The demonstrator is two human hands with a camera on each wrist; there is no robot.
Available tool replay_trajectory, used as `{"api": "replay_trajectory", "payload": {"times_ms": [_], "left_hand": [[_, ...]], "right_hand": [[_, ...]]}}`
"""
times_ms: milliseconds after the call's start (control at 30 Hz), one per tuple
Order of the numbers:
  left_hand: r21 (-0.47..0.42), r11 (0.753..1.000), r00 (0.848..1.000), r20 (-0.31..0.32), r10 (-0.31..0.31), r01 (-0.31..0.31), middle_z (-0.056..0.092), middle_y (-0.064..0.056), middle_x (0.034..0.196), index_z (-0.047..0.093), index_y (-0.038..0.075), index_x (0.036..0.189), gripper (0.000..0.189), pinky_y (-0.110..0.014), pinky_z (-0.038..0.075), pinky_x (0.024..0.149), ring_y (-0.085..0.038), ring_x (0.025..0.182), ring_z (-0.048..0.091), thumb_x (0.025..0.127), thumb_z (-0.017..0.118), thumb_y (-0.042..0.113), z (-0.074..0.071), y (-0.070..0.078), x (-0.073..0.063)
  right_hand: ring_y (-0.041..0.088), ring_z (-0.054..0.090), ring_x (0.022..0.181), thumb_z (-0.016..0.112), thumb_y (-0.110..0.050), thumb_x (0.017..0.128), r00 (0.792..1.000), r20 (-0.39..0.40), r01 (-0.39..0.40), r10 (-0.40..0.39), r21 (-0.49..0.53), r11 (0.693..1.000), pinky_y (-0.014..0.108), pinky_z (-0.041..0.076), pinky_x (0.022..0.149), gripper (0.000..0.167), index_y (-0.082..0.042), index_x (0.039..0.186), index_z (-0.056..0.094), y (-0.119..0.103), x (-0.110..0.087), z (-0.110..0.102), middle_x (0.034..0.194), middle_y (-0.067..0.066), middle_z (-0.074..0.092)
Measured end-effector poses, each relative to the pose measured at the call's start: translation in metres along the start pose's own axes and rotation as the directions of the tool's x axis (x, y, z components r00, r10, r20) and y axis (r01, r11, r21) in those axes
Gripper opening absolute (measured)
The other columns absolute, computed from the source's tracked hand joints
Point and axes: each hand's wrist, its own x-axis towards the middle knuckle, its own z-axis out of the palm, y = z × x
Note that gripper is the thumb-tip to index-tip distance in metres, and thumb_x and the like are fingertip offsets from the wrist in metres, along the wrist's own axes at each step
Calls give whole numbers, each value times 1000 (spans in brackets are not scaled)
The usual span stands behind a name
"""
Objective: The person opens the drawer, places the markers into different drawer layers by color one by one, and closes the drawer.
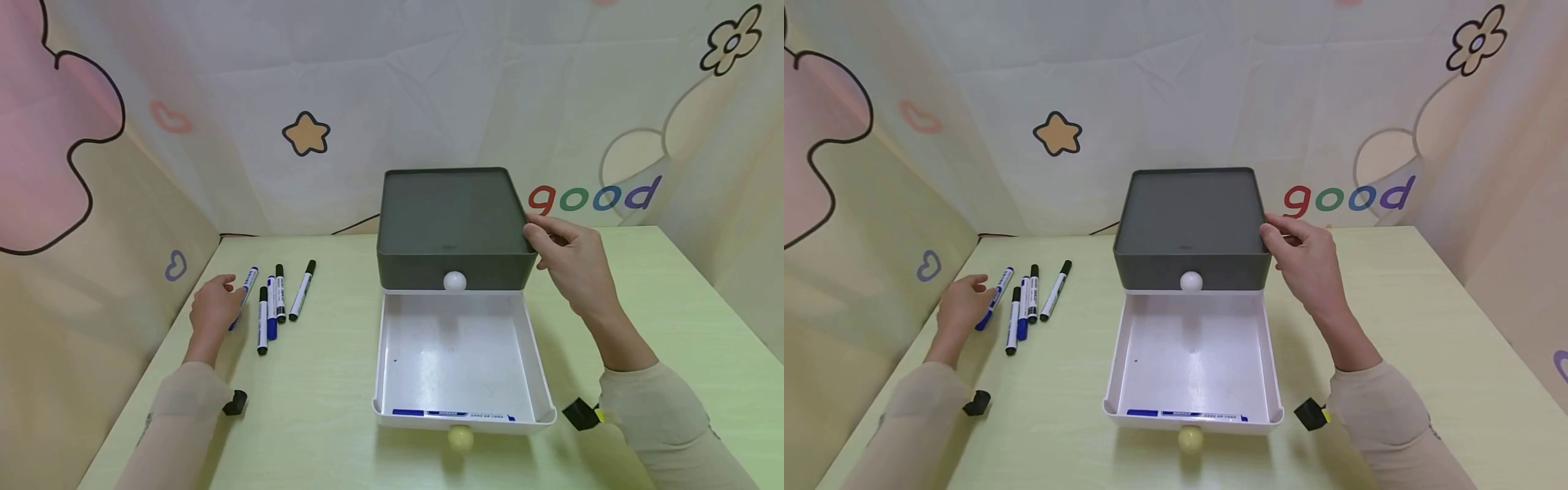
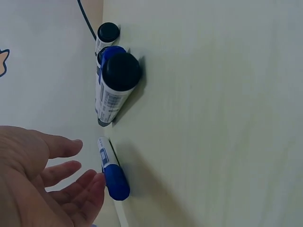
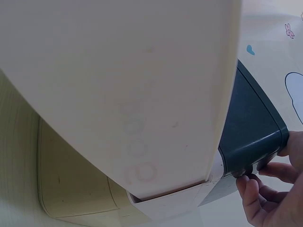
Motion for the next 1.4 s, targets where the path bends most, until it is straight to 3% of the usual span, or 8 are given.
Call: {"api": "replay_trajectory", "payload": {"times_ms": [333, 600, 1067, 1233, 1400], "left_hand": [[75, 997, 997, 82, -4, -2, 52, -29, 145, 45, -3, 151, 53, -62, 43, 97, -51, 126, 52, 105, 55, 21, 7, -2, 3], [81, 997, 999, 48, -11, 7, 56, -30, 140, 53, -2, 145, 48, -59, 46, 90, -51, 119, 55, 102, 55, 20, 10, -2, 4], [107, 994, 997, 77, -8, 0, 59, -31, 133, 56, -2, 142, 47, -57, 47, 83, -47, 109, 59, 99, 54, 17, 9, -7, 8], [92, 995, 995, 91, -36, 27, 56, -31, 137, 54, -2, 144, 49, -57, 46, 86, -49, 114, 57, 100, 52, 18, 10, -9, 9], [61, 996, 994, 83, -69, 64, 57, -30, 137, 55, -2, 145, 48, -51, 45, 80, -42, 104, 57, 102, 53, 20, 9, -9, 9]], "right_hand": [[11, 56, 70, 61, -25, 104, 1000, 2, -11, 11, -11, 1000, 17, 49, 60, 39, -7, 139, 66, 0, -1, 0, 100, -15, 65], [10, 55, 68, 61, -23, 104, 1000, -2, -5, 5, -13, 1000, 16, 48, 59, 38, -6, 138, 66, 0, 0, 0, 96, -17, 65], [8, 55, 68, 62, -22, 104, 1000, -4, 0, 0, -11, 1000, 16, 48, 59, 37, -6, 137, 66, 1, 1, 0, 97, -18, 65], [9, 55, 68, 61, -23, 104, 1000, 0, -3, 3, -18, 1000, 17, 48, 59, 38, -6, 138, 66, 1, 0, -1, 99, -16, 64], [10, 55, 69, 61, -23, 105, 1000, 0, -2, 2, -19, 1000, 17, 48, 59, 38, -6, 138, 66, 1, 0, -1, 100, -15, 64]]}}
